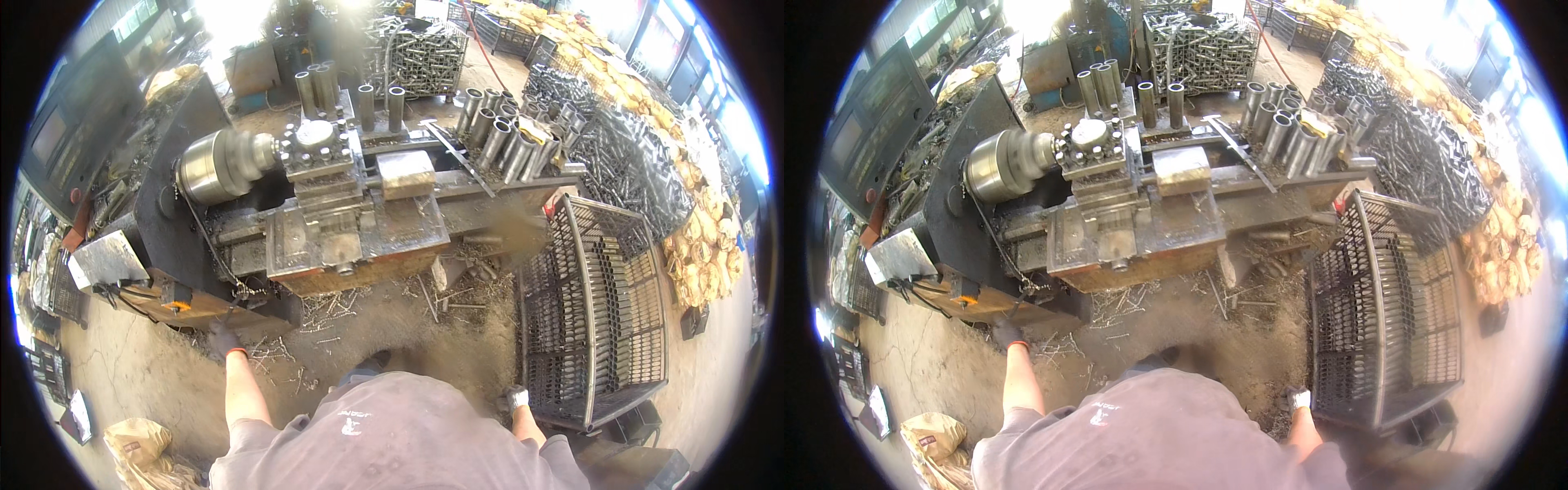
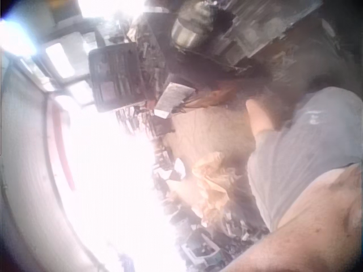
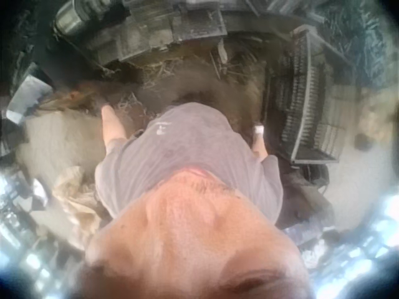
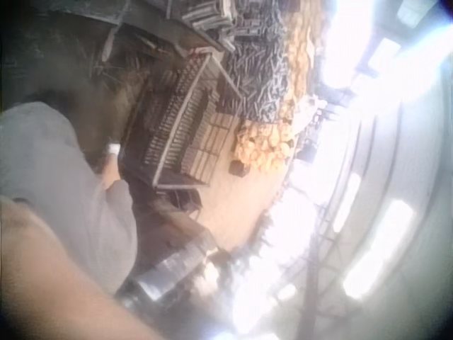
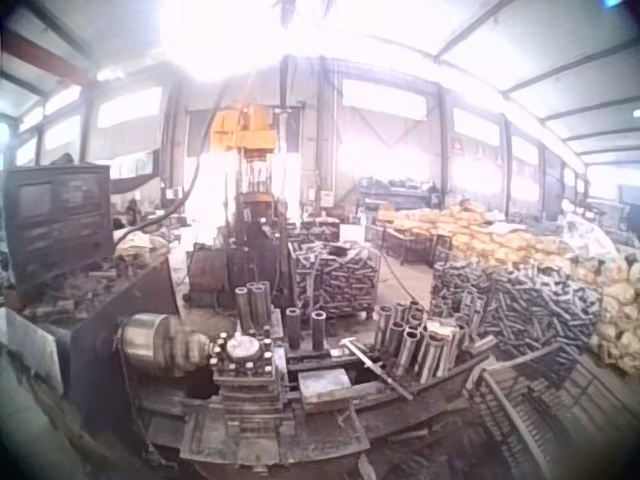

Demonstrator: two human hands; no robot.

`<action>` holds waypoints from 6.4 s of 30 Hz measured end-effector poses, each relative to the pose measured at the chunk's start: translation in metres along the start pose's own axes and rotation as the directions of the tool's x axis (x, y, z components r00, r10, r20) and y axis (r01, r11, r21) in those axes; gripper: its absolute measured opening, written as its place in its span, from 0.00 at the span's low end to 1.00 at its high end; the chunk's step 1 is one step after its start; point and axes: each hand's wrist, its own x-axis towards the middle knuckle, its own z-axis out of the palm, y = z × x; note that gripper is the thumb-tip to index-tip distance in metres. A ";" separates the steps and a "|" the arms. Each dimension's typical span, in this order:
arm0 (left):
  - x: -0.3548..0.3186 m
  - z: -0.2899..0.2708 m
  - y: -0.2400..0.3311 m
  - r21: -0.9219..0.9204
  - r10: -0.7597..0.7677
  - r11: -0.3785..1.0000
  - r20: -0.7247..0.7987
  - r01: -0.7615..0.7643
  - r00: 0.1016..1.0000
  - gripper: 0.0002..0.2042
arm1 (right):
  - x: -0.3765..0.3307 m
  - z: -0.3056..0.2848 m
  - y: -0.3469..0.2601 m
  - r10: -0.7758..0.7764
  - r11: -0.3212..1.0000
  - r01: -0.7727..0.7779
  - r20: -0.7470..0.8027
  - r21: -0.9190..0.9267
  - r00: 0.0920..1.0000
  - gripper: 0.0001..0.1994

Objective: The person repeatedly loads cylindrical metal parts into a lathe chuck, secures them, and removes them after machining. The person places the finished parts into a nearby basket. The cycle repeats with multiple parts throughout the clip.

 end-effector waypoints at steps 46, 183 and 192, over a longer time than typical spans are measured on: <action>-1.158 0.540 0.203 -0.929 0.208 -0.144 0.308 -0.340 -0.928 0.16 | 0.355 -0.195 0.532 0.337 0.837 -0.429 0.296 0.341 0.894 0.29; -0.052 0.221 0.443 0.178 0.885 -0.098 0.466 -0.979 -0.004 0.21 | 0.496 -0.380 -0.737 -0.711 0.432 0.892 0.558 -0.131 0.427 0.20; -0.130 0.093 0.319 -0.247 0.467 0.761 0.850 -0.600 0.243 0.36 | 0.345 -0.429 -0.804 -0.990 0.137 0.980 -0.002 -0.142 0.138 0.14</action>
